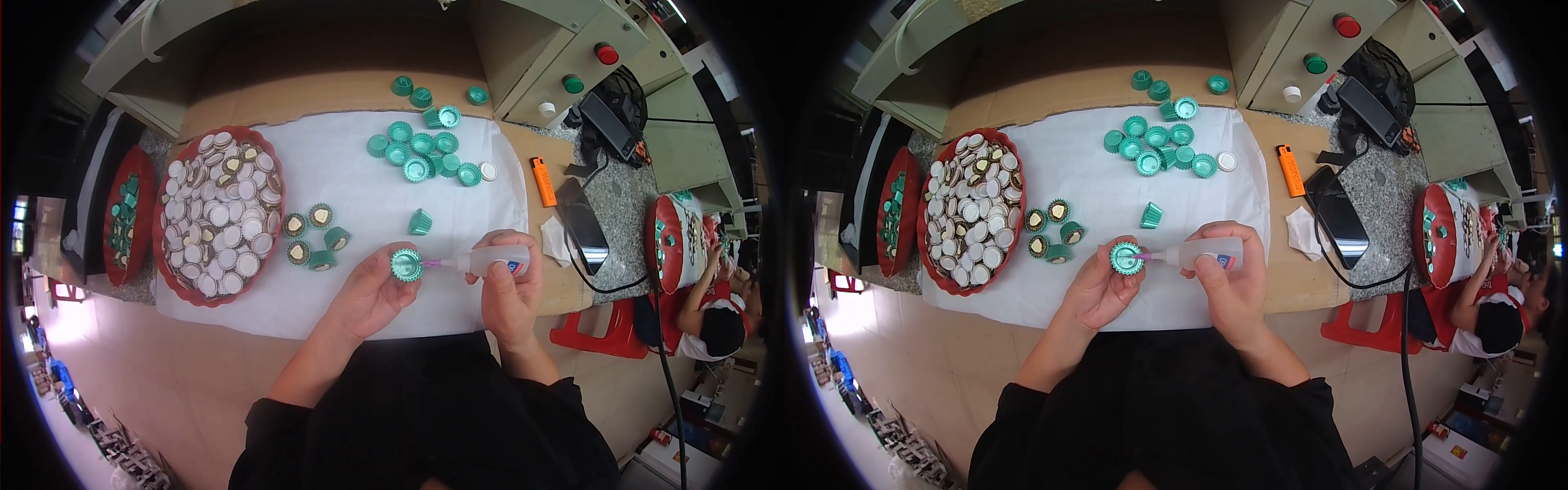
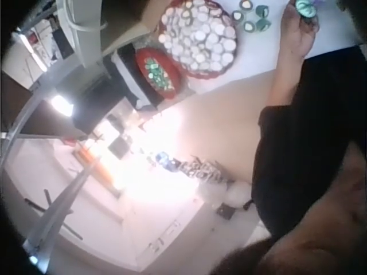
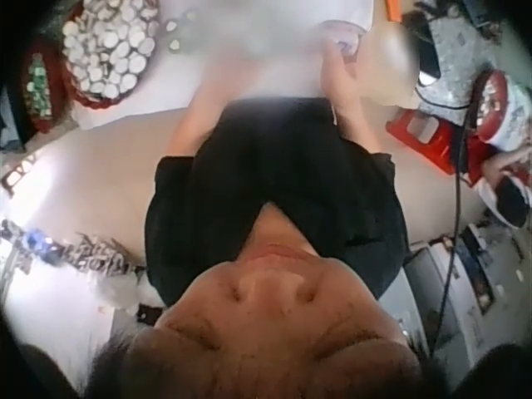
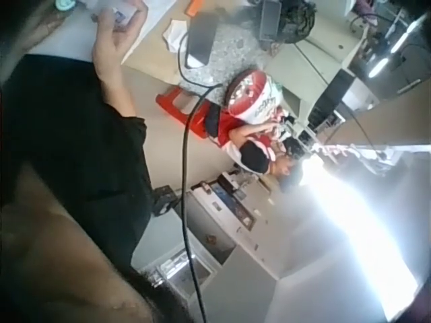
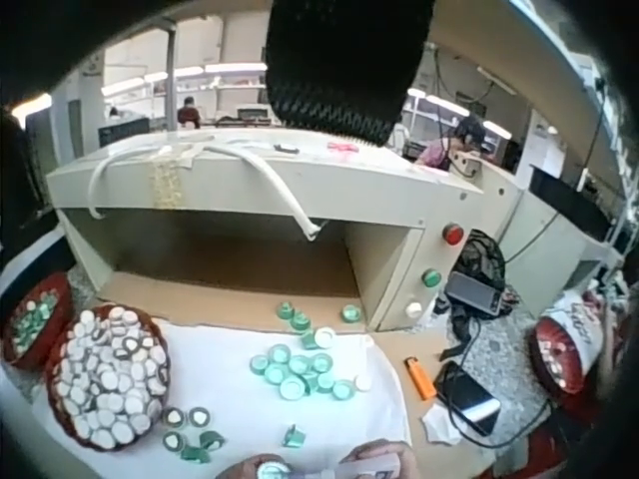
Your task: Assembling decorative bottle caps by applying glue and inserting metal heart-shaped pieces into plastic caps.
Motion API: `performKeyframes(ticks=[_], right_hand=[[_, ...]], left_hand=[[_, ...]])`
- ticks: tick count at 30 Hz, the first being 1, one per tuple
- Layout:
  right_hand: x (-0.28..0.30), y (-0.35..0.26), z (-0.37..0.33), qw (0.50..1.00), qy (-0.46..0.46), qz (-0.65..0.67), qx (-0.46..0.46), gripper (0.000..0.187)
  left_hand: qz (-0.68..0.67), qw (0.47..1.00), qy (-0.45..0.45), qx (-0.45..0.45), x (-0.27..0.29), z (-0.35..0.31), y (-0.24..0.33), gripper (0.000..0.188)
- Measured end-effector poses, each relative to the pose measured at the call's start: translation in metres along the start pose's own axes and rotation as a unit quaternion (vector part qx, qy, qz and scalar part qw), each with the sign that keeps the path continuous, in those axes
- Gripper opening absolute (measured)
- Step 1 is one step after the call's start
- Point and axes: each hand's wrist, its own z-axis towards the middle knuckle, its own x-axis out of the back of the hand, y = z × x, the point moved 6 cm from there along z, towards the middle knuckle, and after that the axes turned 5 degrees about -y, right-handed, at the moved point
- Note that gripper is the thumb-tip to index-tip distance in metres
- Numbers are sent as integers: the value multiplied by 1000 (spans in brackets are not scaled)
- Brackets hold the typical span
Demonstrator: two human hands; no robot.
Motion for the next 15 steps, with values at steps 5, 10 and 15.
performKeyframes(ticks=[5, 10, 15], right_hand=[[-7, -7, -2, 991, -12, -115, 69, 25], [-7, -6, -8, 969, -49, -211, 120, 24], [-7, -7, -10, 952, -40, -262, 154, 30]], left_hand=[[-35, 999, 2, 27, -4, -1, -1, 39], [-122, 992, 14, 22, -1, 1, 1, 38], [-111, 993, -26, 17, -1, 2, 2, 40]])
